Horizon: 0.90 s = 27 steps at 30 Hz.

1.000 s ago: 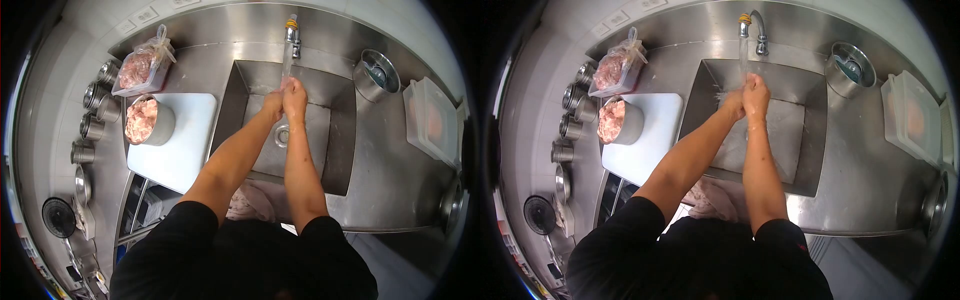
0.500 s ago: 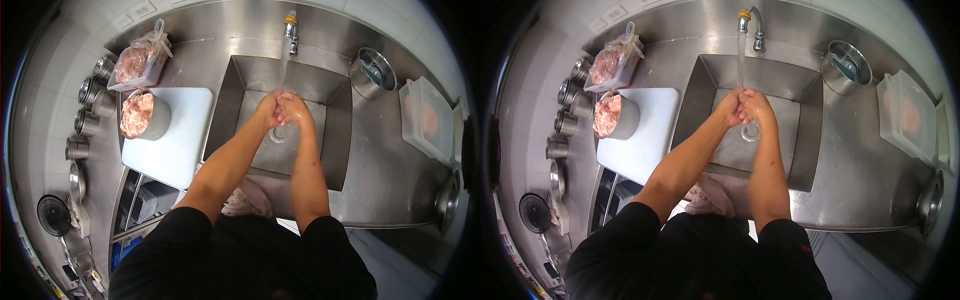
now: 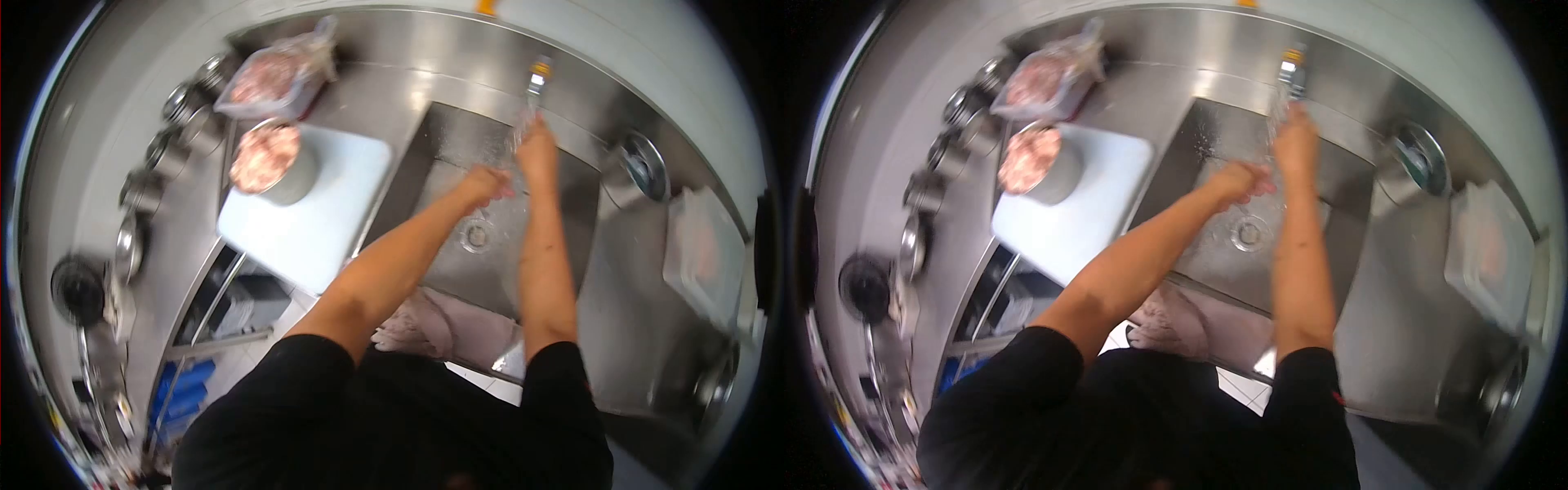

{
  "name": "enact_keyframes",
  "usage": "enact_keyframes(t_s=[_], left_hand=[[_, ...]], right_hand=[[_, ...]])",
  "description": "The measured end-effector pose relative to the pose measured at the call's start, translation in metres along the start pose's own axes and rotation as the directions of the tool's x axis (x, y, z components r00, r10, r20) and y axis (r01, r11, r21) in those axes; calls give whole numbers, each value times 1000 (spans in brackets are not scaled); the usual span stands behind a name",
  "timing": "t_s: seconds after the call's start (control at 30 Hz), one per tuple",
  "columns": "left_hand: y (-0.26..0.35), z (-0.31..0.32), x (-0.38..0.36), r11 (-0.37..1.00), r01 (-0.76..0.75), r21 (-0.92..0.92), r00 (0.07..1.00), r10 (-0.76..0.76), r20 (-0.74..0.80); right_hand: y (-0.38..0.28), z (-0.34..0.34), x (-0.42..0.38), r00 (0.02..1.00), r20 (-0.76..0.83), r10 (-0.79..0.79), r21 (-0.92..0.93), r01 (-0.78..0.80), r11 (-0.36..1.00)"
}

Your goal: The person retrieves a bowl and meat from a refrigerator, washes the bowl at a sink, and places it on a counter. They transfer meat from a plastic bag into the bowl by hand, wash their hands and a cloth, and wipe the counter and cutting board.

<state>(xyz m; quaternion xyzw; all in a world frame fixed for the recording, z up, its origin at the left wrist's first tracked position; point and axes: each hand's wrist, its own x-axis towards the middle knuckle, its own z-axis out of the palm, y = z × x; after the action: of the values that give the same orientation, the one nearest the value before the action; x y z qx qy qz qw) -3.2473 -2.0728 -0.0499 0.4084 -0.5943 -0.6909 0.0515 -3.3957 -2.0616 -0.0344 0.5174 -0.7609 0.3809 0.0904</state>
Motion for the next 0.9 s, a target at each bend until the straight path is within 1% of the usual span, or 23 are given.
enact_keyframes(t_s=[0.03,0.07,0.13,0.17,0.2,0.23,0.3,0.37,0.43,0.5,0.53,0.57,0.6,0.63,0.7,0.8,0.83,0.9], left_hand=[[-6,-3,-2,913,-46,404,998,57,-14],[-12,-5,0,669,-48,742,996,86,-13],[-32,-12,-6,587,-60,807,998,28,54],[-42,-17,-12,560,-69,826,997,12,75],[-48,-23,-20,528,-87,845,995,-2,103],[-45,-28,-34,477,-59,877,996,-33,85],[-32,-37,-65,371,-13,929,994,-99,53],[-41,-47,-75,352,-90,932,993,100,58],[-50,-59,-83,320,-173,931,954,289,78],[-56,-76,-94,269,-254,929,881,461,107],[-53,-87,-106,396,-284,873,894,438,92],[-47,-100,-124,515,-313,798,906,415,87],[-43,-111,-142,622,-338,706,915,393,92],[-46,-124,-160,653,-365,664,903,422,81],[-58,-154,-206,705,-406,581,879,475,38],[-92,-197,-309,831,-361,423,901,427,-69],[-113,-209,-345,858,-355,371,897,425,-125],[-166,-230,-418,928,-254,272,902,329,-280]], right_hand=[[6,0,20,986,146,75,-40,-70,997],[22,7,29,983,179,38,-151,-10,988],[55,21,47,969,243,-37,-357,125,926],[29,-4,43,967,255,9,-420,102,902],[40,-3,44,970,241,19,-504,108,857],[45,-11,41,945,324,29,-548,163,821],[65,-8,32,883,453,126,-606,202,770],[109,9,36,809,561,173,-361,51,931],[97,-4,32,788,590,179,-398,91,913],[100,-1,18,650,741,169,-276,66,959],[73,-8,-3,623,759,190,-112,-161,980],[18,-22,-34,591,780,205,48,-384,922],[-37,-34,-54,610,774,169,88,-369,925],[-84,-40,-70,630,765,134,128,-352,927],[-139,-24,-98,709,704,-37,347,-298,889],[-256,-7,-129,772,616,-157,498,-228,837],[-282,8,-137,796,565,-219,562,-177,808],[-313,46,-151,831,445,-335,685,-75,725]])
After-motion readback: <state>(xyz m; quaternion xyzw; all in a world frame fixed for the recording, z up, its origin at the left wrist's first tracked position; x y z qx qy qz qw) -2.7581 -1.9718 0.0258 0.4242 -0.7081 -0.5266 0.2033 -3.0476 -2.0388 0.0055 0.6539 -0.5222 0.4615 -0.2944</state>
